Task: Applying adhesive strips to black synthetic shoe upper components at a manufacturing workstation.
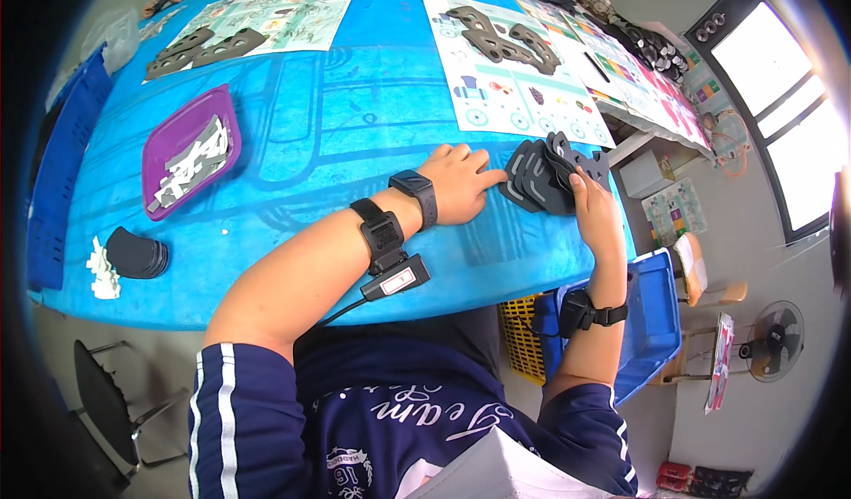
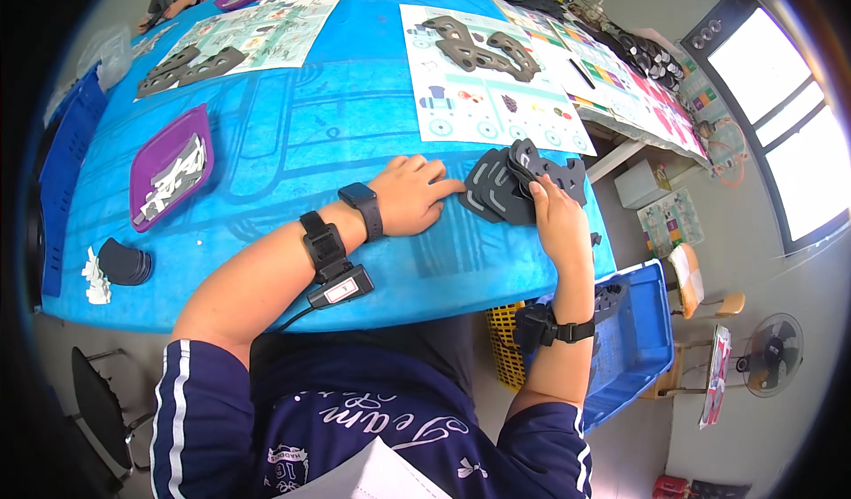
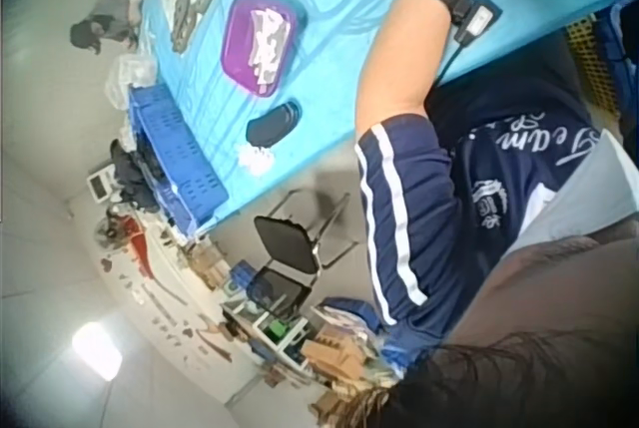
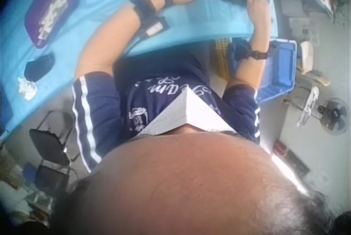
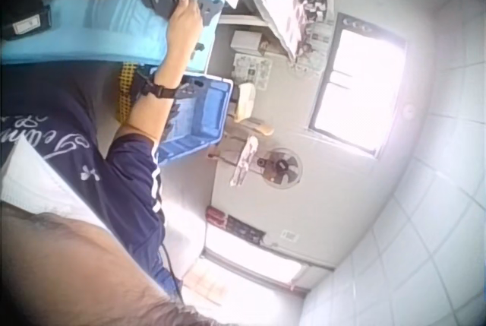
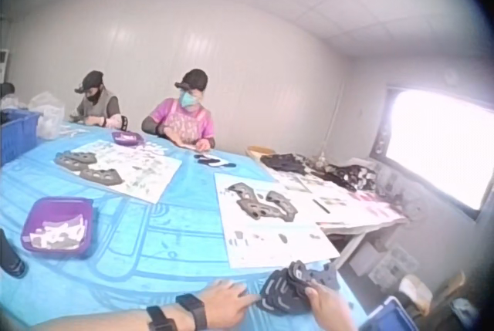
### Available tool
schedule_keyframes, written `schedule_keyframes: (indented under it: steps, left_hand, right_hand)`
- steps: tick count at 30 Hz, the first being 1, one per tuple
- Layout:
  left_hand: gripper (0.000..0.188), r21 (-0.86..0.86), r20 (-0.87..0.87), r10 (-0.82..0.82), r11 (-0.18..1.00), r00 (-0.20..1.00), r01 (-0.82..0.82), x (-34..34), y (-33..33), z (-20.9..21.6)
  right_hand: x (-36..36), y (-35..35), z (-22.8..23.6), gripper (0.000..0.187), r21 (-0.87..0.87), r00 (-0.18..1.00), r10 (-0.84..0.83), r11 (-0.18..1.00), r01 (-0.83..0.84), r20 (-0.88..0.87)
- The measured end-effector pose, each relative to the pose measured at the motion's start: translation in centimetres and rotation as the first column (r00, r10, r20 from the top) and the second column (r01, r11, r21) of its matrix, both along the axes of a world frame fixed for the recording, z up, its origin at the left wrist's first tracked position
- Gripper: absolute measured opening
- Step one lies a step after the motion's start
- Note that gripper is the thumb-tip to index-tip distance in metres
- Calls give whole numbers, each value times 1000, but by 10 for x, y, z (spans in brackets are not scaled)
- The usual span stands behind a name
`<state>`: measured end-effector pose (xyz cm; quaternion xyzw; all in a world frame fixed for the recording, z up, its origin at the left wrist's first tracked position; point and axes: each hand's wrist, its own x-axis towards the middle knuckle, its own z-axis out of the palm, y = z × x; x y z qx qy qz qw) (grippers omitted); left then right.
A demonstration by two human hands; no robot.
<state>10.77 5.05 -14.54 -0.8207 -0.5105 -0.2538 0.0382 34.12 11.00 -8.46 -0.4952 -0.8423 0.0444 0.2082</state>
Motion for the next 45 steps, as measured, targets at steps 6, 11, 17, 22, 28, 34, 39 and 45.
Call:
schedule_keyframes:
  steps: [6, 11, 17, 22, 28, 34, 39, 45]
  left_hand:
    - [45, -6, -55, 7, 1000, 998, -8, 7, 1, 2]
    - [53, -68, -4, -24, 997, 1000, 23, 16, 3, 11]
    - [55, 108, 167, -72, 993, 983, 54, 25, 11, 12]
    - [59, 62, 70, -60, 996, 996, 56, 36, 15, 14]
    - [61, 112, 244, -97, 991, 965, 71, 38, 14, 23]
    - [57, 167, 231, -119, 983, 966, 82, 43, 20, 19]
    - [54, 133, 149, -80, 989, 986, 60, 46, 23, 27]
    - [64, 117, 234, -107, 990, 966, 82, 14, -1, 51]
  right_hand:
    - [0, -1, -3, 41, 14, 1000, 0, 1000, 0, 4]
    - [-1, -3, -2, 41, 5, 999, -25, 1000, 25, 19]
    - [-4, -3, 2, 42, -28, 999, -32, 999, 32, 5]
    - [-4, -3, 4, 43, -71, 1000, -27, 997, 28, 6]
    - [2, -3, -2, 44, -80, 1000, -20, 997, 18, -22]
    - [3, -4, 0, 44, -122, 1000, -16, 992, 14, -15]
    - [-3, -1, -9, 48, -41, 999, 34, 999, -33, 18]
    - [-11, 6, 26, 63, -194, 970, 57, 981, -10, 235]
